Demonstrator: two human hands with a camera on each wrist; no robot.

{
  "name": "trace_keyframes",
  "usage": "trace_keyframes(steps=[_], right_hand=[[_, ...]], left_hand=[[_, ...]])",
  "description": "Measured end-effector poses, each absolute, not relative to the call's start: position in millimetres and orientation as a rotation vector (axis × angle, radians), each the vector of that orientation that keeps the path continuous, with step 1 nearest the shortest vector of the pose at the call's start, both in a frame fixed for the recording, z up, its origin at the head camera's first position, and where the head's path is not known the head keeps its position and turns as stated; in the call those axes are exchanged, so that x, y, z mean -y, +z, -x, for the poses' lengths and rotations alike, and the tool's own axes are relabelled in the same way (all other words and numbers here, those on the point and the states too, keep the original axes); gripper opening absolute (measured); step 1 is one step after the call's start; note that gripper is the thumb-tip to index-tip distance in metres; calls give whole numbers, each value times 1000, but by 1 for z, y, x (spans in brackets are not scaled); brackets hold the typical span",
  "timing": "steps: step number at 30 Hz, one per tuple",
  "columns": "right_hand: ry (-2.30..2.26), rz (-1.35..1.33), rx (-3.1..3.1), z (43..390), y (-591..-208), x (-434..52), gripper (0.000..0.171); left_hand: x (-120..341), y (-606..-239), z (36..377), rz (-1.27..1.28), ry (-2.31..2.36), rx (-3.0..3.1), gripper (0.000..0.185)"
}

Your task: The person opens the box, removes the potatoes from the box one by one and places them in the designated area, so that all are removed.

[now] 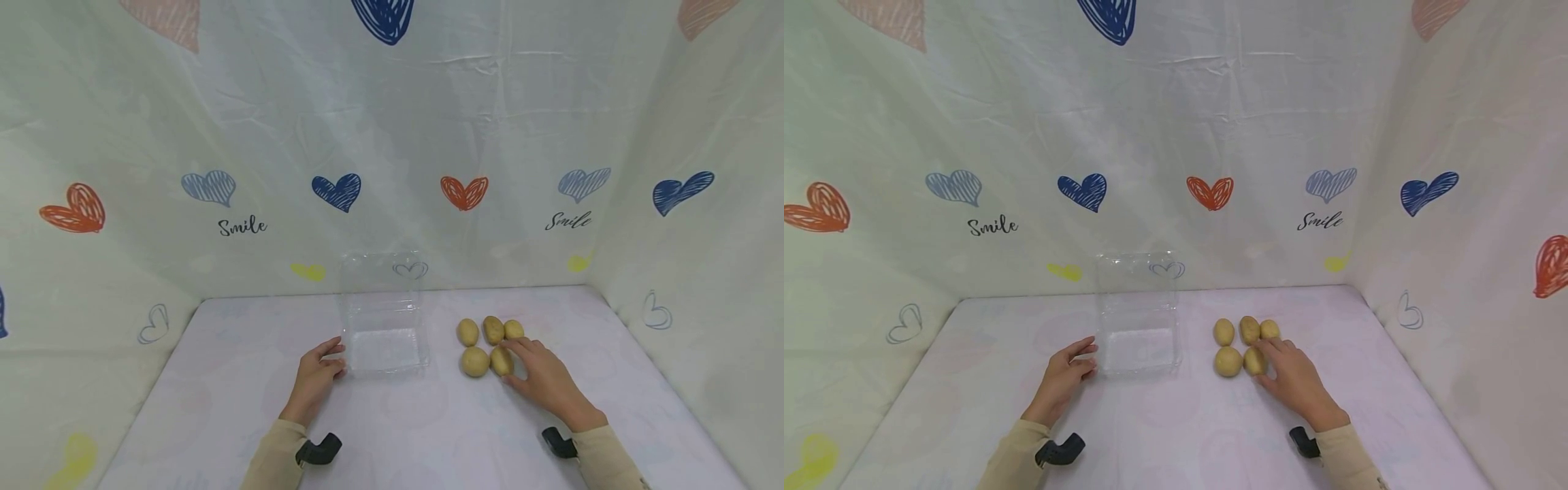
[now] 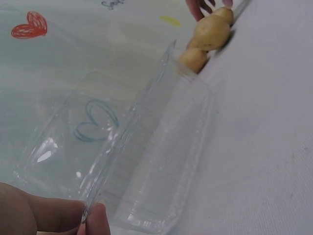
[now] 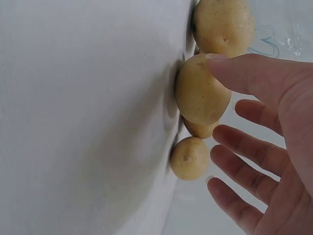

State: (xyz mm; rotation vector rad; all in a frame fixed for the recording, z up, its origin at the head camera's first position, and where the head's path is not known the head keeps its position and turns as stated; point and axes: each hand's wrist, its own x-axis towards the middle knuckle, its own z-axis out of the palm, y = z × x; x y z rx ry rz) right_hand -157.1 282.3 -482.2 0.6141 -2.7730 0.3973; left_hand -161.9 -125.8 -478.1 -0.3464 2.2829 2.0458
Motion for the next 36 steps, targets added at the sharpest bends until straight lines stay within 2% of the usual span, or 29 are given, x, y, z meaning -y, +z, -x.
trace_keyframes(steps=[36], right_hand=[[460, -483, 2785, 154, -471, -316, 51]], left_hand=[[138, -479, 163, 291, 2015, -2231, 46]])
